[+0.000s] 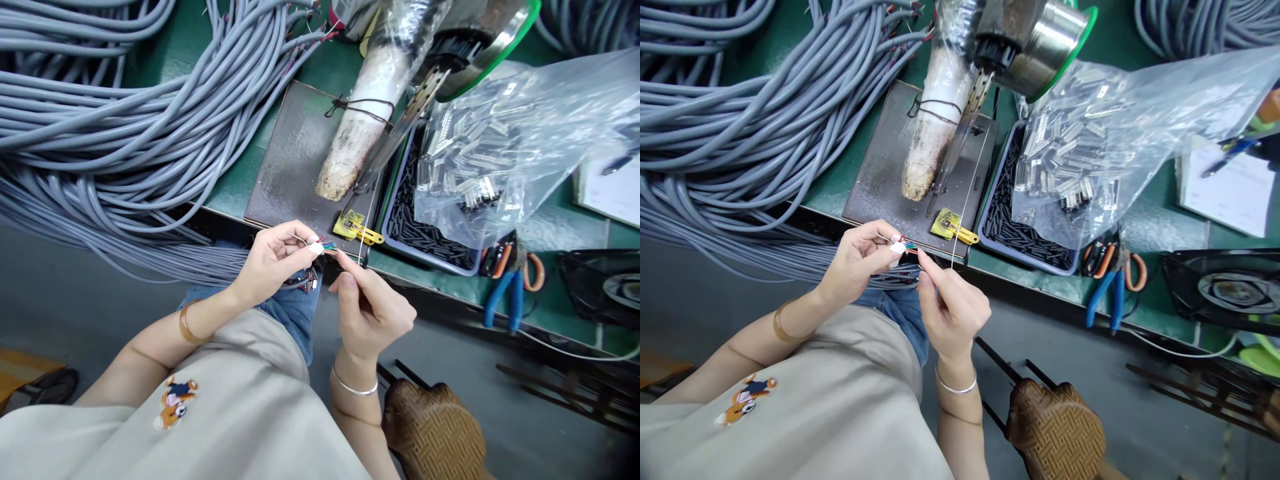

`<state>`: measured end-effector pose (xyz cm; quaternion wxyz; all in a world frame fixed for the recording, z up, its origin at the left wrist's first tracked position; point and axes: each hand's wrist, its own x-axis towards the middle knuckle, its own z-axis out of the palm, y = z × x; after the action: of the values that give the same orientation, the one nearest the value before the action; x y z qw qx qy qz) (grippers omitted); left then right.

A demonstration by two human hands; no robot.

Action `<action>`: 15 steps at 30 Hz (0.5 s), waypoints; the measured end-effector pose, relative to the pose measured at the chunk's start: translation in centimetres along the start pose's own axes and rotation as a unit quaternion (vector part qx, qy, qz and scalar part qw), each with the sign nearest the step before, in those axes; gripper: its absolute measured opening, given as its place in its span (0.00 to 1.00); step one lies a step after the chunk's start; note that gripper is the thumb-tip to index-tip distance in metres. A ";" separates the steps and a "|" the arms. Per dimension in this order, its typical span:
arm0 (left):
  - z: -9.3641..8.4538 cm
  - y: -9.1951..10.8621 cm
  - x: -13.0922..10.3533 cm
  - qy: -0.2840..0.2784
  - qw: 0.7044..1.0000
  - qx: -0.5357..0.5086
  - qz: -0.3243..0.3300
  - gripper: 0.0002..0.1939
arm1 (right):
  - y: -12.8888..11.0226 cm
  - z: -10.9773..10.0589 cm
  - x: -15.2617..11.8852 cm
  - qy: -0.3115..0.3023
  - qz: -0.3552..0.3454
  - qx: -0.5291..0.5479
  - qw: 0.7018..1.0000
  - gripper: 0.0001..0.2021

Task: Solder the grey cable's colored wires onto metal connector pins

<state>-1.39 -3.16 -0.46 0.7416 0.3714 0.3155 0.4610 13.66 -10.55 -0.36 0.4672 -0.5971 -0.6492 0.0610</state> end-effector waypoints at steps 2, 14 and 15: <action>-0.1 0.0 0.0 0.007 1.000 0.007 -0.004 0.12 | 0.0 -0.1 -0.2 -0.003 -0.019 -0.026 0.999 0.16; 0.1 -0.1 -0.2 0.026 0.996 0.082 0.019 0.11 | -0.4 -0.3 1.6 0.177 0.094 0.105 0.974 0.09; 0.1 -0.1 -0.2 0.026 0.996 0.088 0.021 0.11 | -0.2 -0.7 1.7 0.161 0.099 0.094 0.977 0.06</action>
<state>-1.32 -3.45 -0.47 0.6876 0.4294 0.3665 0.4567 14.26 -9.49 1.02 0.6114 -0.6140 -0.4942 0.0706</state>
